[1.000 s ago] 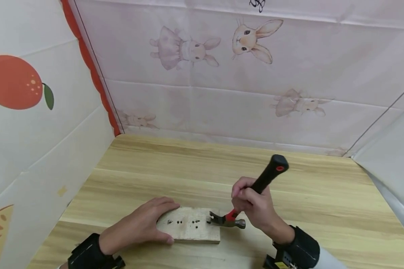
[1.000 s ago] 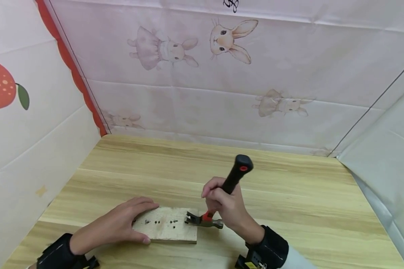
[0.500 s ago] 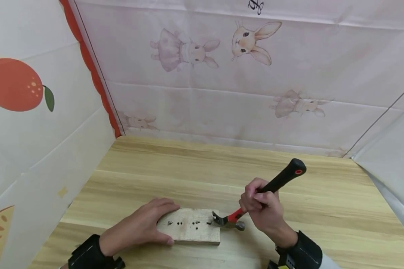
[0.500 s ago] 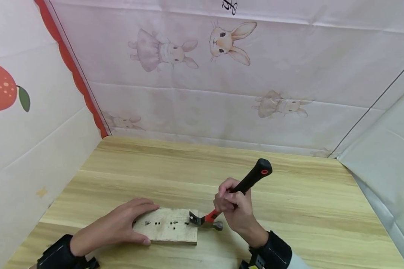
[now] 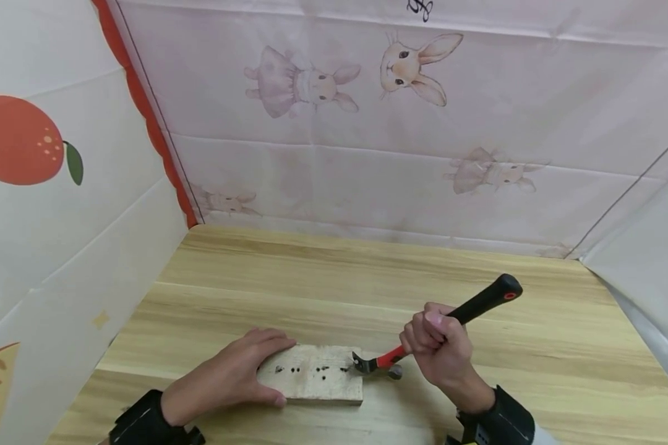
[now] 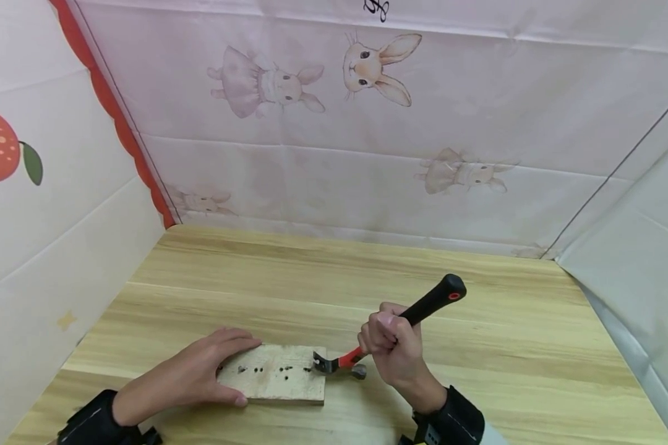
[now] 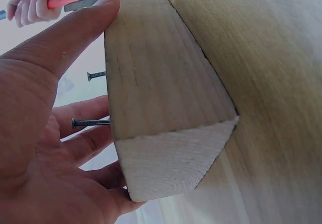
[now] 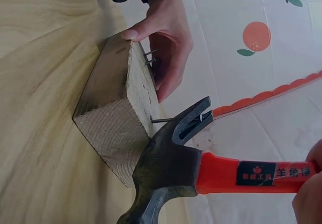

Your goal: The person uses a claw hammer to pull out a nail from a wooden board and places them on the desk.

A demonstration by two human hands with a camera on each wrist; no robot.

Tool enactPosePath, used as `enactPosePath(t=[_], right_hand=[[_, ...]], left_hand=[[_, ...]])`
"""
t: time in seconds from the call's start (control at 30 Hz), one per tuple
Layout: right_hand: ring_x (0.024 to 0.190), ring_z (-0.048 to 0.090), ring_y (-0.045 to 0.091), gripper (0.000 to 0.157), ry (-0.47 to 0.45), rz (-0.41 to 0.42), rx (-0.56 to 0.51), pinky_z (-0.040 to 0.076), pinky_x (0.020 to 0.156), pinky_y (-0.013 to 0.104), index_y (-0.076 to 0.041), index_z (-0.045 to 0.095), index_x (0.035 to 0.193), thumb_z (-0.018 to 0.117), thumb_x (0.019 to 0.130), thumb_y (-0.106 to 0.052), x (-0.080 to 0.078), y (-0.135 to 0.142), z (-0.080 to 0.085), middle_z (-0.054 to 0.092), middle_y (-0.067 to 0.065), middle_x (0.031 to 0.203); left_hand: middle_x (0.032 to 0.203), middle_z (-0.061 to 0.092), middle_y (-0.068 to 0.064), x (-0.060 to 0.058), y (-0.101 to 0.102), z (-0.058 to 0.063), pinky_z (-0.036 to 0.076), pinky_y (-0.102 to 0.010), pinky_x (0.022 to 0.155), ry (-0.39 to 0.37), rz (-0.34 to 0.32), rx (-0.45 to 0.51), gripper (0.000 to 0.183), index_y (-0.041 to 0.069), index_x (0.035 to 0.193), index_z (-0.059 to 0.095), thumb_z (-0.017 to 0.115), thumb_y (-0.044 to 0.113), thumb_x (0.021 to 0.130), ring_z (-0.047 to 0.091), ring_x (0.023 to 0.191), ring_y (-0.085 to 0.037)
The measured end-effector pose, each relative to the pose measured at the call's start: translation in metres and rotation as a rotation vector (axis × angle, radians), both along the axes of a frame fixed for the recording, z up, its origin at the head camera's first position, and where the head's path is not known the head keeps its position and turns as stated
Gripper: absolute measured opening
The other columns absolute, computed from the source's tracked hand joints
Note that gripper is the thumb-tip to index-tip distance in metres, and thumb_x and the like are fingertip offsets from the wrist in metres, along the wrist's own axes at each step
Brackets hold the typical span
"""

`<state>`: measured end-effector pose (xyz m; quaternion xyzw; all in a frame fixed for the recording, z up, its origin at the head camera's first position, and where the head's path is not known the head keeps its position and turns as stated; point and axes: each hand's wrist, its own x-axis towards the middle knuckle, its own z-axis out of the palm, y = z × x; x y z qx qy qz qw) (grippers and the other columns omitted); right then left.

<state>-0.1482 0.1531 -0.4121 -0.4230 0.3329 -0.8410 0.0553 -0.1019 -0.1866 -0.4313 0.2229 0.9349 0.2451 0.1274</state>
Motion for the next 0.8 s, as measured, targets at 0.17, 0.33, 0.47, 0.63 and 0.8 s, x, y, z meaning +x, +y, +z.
enactPosePath(t=[0.17, 0.33, 0.47, 0.63, 0.8], right_hand=[[0.043, 0.015, 0.010, 0.032, -0.029, -0.003, -0.030, 0.012, 0.040, 0.028, -0.013, 0.019, 0.064, 0.000, 0.083, 0.004, 0.000, 0.002, -0.005, 0.019, -0.004, 0.056], [0.043, 0.015, 0.010, 0.032, -0.042, 0.003, -0.057, 0.010, 0.040, 0.027, -0.015, 0.018, 0.064, 0.000, 0.083, 0.004, -0.001, 0.004, -0.009, 0.019, -0.005, 0.055], [0.043, 0.015, 0.009, 0.032, -0.053, 0.019, -0.087, 0.010, 0.041, 0.027, -0.015, 0.018, 0.064, 0.002, 0.085, 0.004, 0.000, 0.005, -0.011, 0.019, -0.005, 0.056], [0.044, 0.015, 0.010, 0.033, -0.078, 0.026, -0.105, 0.010, 0.042, 0.027, -0.015, 0.018, 0.064, 0.003, 0.088, 0.002, 0.000, 0.008, -0.014, 0.020, -0.005, 0.056], [0.044, 0.015, 0.009, 0.032, -0.088, 0.043, -0.139, 0.009, 0.042, 0.026, -0.015, 0.017, 0.064, 0.005, 0.089, 0.001, -0.002, 0.010, -0.016, 0.019, -0.005, 0.056]], left_hand=[[0.147, 0.059, -0.011, 0.001, 0.000, 0.000, 0.046, -0.062, 0.109, 0.002, 0.006, 0.003, 0.090, 0.015, 0.143, 0.063, 0.091, 0.058, 0.069, 0.053, 0.138, -0.039], [0.147, 0.059, -0.014, 0.001, -0.002, 0.000, 0.035, -0.065, 0.118, 0.021, -0.002, 0.014, 0.088, 0.013, 0.142, 0.063, 0.092, 0.055, 0.070, 0.053, 0.139, -0.039], [0.147, 0.060, -0.013, 0.001, -0.002, -0.001, 0.032, -0.064, 0.121, 0.035, -0.009, 0.011, 0.089, 0.013, 0.142, 0.063, 0.092, 0.055, 0.070, 0.055, 0.139, -0.037], [0.146, 0.061, -0.013, 0.002, -0.002, -0.002, 0.030, -0.064, 0.122, 0.038, -0.009, 0.002, 0.089, 0.013, 0.142, 0.063, 0.092, 0.055, 0.069, 0.056, 0.138, -0.036], [0.146, 0.060, -0.011, -0.001, -0.001, 0.000, 0.027, -0.065, 0.123, -0.006, -0.004, 0.016, 0.089, 0.013, 0.142, 0.062, 0.092, 0.056, 0.070, 0.054, 0.140, -0.034]])
